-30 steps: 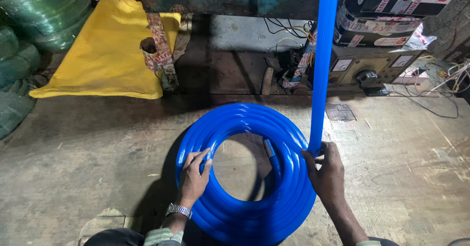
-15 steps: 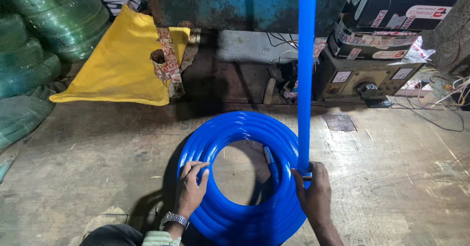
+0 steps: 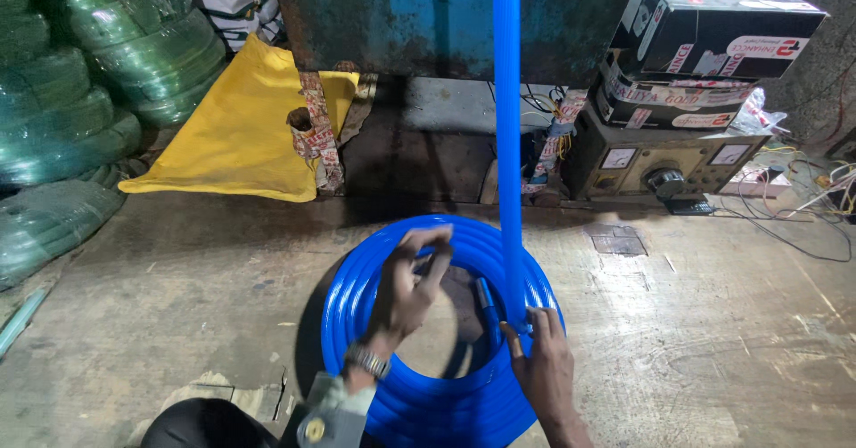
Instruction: The person coils a long blue plastic pipe into a circular bundle on the floor. They repeatedly pull the pipe from above and wrap it around the existing coil, adjusting the loops with both hands.
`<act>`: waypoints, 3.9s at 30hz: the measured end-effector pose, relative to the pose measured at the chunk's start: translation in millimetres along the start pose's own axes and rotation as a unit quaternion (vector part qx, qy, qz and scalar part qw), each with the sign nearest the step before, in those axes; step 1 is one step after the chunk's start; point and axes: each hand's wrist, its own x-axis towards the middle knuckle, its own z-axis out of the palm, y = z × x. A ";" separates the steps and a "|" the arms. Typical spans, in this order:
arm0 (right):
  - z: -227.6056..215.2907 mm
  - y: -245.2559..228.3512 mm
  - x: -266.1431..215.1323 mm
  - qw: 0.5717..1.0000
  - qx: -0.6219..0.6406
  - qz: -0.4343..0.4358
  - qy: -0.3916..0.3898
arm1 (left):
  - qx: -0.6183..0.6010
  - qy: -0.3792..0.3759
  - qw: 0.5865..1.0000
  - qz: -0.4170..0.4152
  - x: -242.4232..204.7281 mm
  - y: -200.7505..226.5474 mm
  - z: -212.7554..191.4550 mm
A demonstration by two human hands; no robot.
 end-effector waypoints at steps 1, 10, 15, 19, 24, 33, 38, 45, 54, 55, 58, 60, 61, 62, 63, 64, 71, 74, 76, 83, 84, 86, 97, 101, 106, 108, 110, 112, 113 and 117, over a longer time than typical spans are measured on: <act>0.3 1.1 -0.3 1.000 0.001 -0.001 0.000 | 0.001 0.001 1.000 0.001 12.5 15.4 5.4; -0.2 4.9 -4.2 0.998 -0.002 -0.069 -0.010 | -0.163 -0.069 0.983 -0.054 72.4 95.9 24.4; -1.8 2.8 -2.3 0.998 0.006 -0.054 0.000 | -0.207 -0.077 0.974 -0.055 42.8 112.0 14.8; -4.5 5.1 -4.1 0.999 0.026 -0.021 -0.004 | -0.288 -0.052 0.955 -0.048 23.3 95.2 4.6; -12.4 1.3 -1.8 0.978 0.063 0.176 -0.089 | -0.331 -0.023 0.940 -0.079 5.2 79.8 -2.4; -32.4 -10.3 11.1 0.893 0.266 0.344 -0.121 | -0.259 -0.005 0.961 -0.095 -24.9 74.3 5.9; -37.9 -6.3 10.0 0.870 0.344 0.343 -0.086 | -0.296 0.014 0.950 -0.102 -35.4 58.6 20.7; -53.7 -27.8 16.2 0.878 0.311 0.356 -0.078 | -0.293 0.013 0.949 -0.118 -47.4 56.4 23.9; -38.7 -10.4 9.0 0.840 0.323 0.424 -0.098 | -0.278 0.011 0.951 -0.131 -59.7 38.8 35.8; -39.0 -10.0 8.7 0.841 0.322 0.424 -0.097 | -0.280 0.010 0.951 -0.130 -60.0 38.8 36.8; -38.4 -13.1 7.5 0.857 0.283 0.418 -0.104 | -0.270 0.002 0.954 -0.130 -62.3 37.7 35.6; -39.0 -17.1 6.7 0.859 0.248 0.430 -0.127 | -0.273 -0.016 0.956 -0.102 -64.3 35.8 34.1; -36.8 -15.7 5.6 0.860 0.248 0.428 -0.127 | -0.274 -0.015 0.956 -0.100 -65.4 32.4 34.1; -34.5 -14.3 4.6 0.859 0.242 0.432 -0.132 | -0.274 -0.010 0.956 -0.107 -66.5 29.0 34.0; -32.0 -12.8 3.5 0.858 0.237 0.435 -0.138 | -0.275 -0.004 0.955 -0.115 -67.6 25.4 34.0; -31.5 -13.6 2.9 0.858 0.236 0.435 -0.138 | -0.275 -0.004 0.955 -0.115 -68.5 24.6 32.5; -27.5 -13.9 -2.7 0.882 0.194 0.403 -0.152 | -0.288 -0.004 0.951 -0.117 -77.1 21.5 29.9; -21.7 -8.0 -7.9 0.893 0.180 0.383 -0.153 | -0.290 -0.006 0.949 -0.124 -81.1 19.0 30.2; -18.6 -5.8 -10.1 0.901 0.166 0.369 -0.158 | -0.287 -0.005 0.949 -0.127 -84.0 16.5 30.0; -10.2 4.8 -14.5 0.903 0.131 0.380 -0.151 | -0.293 -0.026 0.951 -0.092 -93.6 4.0 25.3; -9.1 5.7 -15.0 0.904 0.128 0.377 -0.154 | -0.278 -0.030 0.956 -0.086 -94.9 2.3 23.8; 4.4 24.6 -19.8 0.913 0.112 0.361 -0.153 | -0.280 -0.016 0.954 -0.109 -97.6 -8.0 23.3; 11.1 34.1 -23.5 0.929 0.087 0.324 -0.154 | -0.267 0.008 0.950 -0.164 -109.2 -22.0 17.3; 10.1 32.5 -23.8 0.929 0.084 0.320 -0.167 | -0.261 0.005 0.950 -0.170 -114.3 -27.7 16.0; 15.7 42.8 -26.3 0.930 0.077 0.312 -0.175 | -0.272 0.011 0.944 -0.189 -117.8 -37.2 14.6; 19.9 50.0 -28.8 0.939 0.069 0.290 -0.173 | -0.263 0.000 0.948 -0.181 -119.1 -41.8 12.9; 13.7 40.8 -27.2 0.932 0.073 0.304 -0.182 | -0.261 -0.001 0.947 -0.185 -119.0 -44.4 11.7; 9.0 34.0 -26.0 0.926 0.078 0.318 -0.191 | -0.259 -0.002 0.947 -0.189 -119.0 -46.9 9.9; 7.6 31.9 -25.5 0.922 0.082 0.325 -0.195 | -0.247 -0.007 0.950 -0.192 -118.9 -48.0 8.6; 5.0 31.3 -25.6 0.918 0.081 0.327 -0.207 | -0.214 -0.007 0.956 -0.203 -117.2 -61.2 2.2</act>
